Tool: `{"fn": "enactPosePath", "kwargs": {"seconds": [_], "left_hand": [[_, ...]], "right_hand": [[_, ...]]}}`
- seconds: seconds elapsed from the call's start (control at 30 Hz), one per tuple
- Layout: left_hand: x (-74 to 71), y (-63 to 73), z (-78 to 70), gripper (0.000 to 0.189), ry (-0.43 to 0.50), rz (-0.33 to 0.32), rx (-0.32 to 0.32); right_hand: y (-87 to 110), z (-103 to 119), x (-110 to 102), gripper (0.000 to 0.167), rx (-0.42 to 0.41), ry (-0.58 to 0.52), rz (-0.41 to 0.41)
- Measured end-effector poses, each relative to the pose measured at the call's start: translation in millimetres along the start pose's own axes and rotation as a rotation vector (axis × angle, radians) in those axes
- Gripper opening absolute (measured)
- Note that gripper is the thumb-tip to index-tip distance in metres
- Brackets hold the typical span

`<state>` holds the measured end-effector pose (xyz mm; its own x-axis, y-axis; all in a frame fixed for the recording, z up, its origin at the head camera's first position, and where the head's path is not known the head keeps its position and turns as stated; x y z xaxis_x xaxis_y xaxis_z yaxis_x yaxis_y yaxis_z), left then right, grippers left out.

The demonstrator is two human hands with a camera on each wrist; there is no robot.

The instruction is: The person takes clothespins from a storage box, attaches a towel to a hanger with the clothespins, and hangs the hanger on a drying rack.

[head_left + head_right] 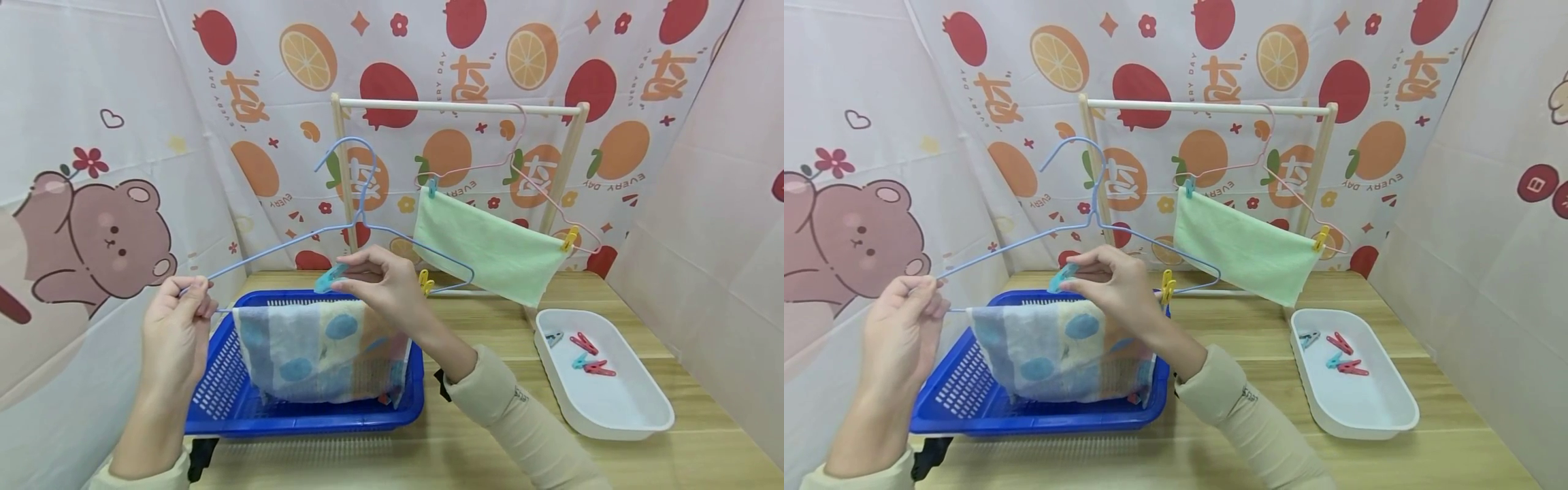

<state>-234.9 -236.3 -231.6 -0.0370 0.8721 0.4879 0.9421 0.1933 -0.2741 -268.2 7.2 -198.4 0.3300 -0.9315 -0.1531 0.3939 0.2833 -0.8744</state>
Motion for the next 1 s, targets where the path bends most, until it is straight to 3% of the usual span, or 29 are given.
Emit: {"fn": "enactPosePath", "kwargs": {"seconds": [0.27, 0.43, 0.57, 0.8, 1.0], "left_hand": [[1.3, -0.5, 0.0, 0.013, -0.008, -0.003, -0.010], [2.7, -0.9, 0.4, 0.013, -0.007, 0.004, -0.014], [3.2, -0.9, 0.6, 0.013, -0.014, 0.006, -0.018], [2.2, -1.0, 0.4, 0.014, -0.026, -0.014, -0.025], [2.8, -0.2, 0.4, 0.014, -0.035, -0.010, -0.025]], "right_hand": [[-10.8, 17.1, 21.5, 0.018, 0.039, 0.042, 0.012], [-14.3, 2.6, 37.6, 0.016, 0.024, 0.044, 0.012], [-15.9, -8.9, 50.6, 0.015, 0.013, 0.114, 0.033], [-20.3, -9.9, 71.5, 0.015, -0.036, 0.243, 0.108], [-24.1, -13.3, 82.0, 0.015, -0.030, 0.279, 0.135]]}}
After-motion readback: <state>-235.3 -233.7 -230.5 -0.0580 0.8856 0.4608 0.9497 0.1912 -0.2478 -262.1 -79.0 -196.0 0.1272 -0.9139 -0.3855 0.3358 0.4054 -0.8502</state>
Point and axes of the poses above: each hand's wrist, its own y-axis away from the middle knuckle, its own x-axis out of the palm, z = x × y, the point moved 7 cm from there along -y, towards the middle knuckle, and after that the axes turned 15 degrees about -x, right-handed, at the moved point
